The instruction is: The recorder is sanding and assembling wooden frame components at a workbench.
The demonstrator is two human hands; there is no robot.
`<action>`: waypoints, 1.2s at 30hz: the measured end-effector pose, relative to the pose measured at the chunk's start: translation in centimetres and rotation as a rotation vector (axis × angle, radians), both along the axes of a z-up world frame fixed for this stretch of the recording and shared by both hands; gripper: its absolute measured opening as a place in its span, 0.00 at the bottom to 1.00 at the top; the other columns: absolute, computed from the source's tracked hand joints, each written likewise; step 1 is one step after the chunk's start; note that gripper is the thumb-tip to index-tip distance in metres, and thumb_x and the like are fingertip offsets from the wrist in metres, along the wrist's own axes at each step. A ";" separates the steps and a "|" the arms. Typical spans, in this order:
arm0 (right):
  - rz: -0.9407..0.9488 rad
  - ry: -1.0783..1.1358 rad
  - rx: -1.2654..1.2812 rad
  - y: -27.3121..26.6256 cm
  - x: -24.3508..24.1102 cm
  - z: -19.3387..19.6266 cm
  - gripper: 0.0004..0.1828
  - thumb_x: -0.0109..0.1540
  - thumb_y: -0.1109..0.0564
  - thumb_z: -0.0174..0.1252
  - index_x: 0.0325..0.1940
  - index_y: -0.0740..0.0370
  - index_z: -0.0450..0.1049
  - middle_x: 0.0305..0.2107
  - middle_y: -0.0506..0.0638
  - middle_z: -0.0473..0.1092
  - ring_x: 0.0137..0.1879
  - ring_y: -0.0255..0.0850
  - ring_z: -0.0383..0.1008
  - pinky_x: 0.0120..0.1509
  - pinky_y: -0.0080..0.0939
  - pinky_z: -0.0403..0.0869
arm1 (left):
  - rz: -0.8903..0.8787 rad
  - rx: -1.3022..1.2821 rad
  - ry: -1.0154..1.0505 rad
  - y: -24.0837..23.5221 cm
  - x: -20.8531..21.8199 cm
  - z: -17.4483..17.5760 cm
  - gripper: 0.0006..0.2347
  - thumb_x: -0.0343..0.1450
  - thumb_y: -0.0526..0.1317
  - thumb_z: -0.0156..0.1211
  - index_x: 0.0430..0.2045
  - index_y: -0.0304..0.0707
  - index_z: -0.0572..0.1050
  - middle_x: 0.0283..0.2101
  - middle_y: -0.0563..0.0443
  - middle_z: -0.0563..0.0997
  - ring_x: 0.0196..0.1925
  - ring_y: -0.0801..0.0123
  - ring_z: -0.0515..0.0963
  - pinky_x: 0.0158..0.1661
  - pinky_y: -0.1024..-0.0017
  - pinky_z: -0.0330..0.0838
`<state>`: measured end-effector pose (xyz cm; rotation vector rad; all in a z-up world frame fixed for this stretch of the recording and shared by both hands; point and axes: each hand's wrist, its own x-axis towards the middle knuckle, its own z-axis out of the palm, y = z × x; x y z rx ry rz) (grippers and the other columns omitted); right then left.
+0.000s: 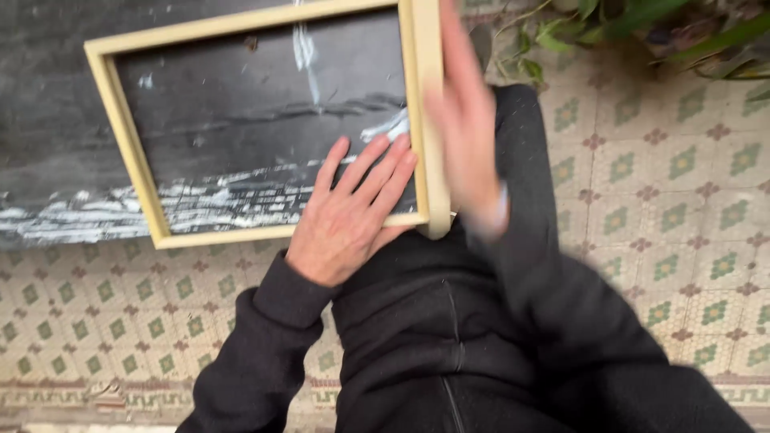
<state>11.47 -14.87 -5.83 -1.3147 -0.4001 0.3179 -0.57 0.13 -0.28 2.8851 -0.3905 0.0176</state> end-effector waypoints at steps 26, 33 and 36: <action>0.103 -0.109 0.019 0.7 2.8 -3.5 0.36 0.79 0.49 0.46 0.85 0.66 0.42 0.79 0.54 0.43 0.84 0.42 0.42 0.88 0.40 0.45 | 0.049 0.006 -0.022 -0.2 -1.0 -0.8 0.33 0.75 0.53 0.62 0.73 0.35 0.59 0.76 0.45 0.60 0.79 0.57 0.57 0.76 0.47 0.43; 0.180 0.036 -0.083 -1.4 -4.4 2.9 0.49 0.72 0.32 0.38 0.85 0.65 0.33 0.83 0.54 0.36 0.88 0.41 0.40 0.92 0.40 0.47 | 0.059 -0.060 -0.042 -0.2 -0.9 -1.8 0.36 0.73 0.56 0.60 0.73 0.35 0.58 0.76 0.43 0.58 0.79 0.57 0.56 0.75 0.45 0.43; 0.157 0.022 -0.097 -0.7 -1.7 2.2 0.50 0.73 0.29 0.35 0.85 0.66 0.32 0.82 0.56 0.38 0.84 0.43 0.45 0.86 0.40 0.52 | 0.025 -0.081 -0.025 -0.8 -1.0 -1.9 0.37 0.73 0.56 0.59 0.74 0.35 0.55 0.77 0.44 0.56 0.79 0.58 0.54 0.75 0.44 0.43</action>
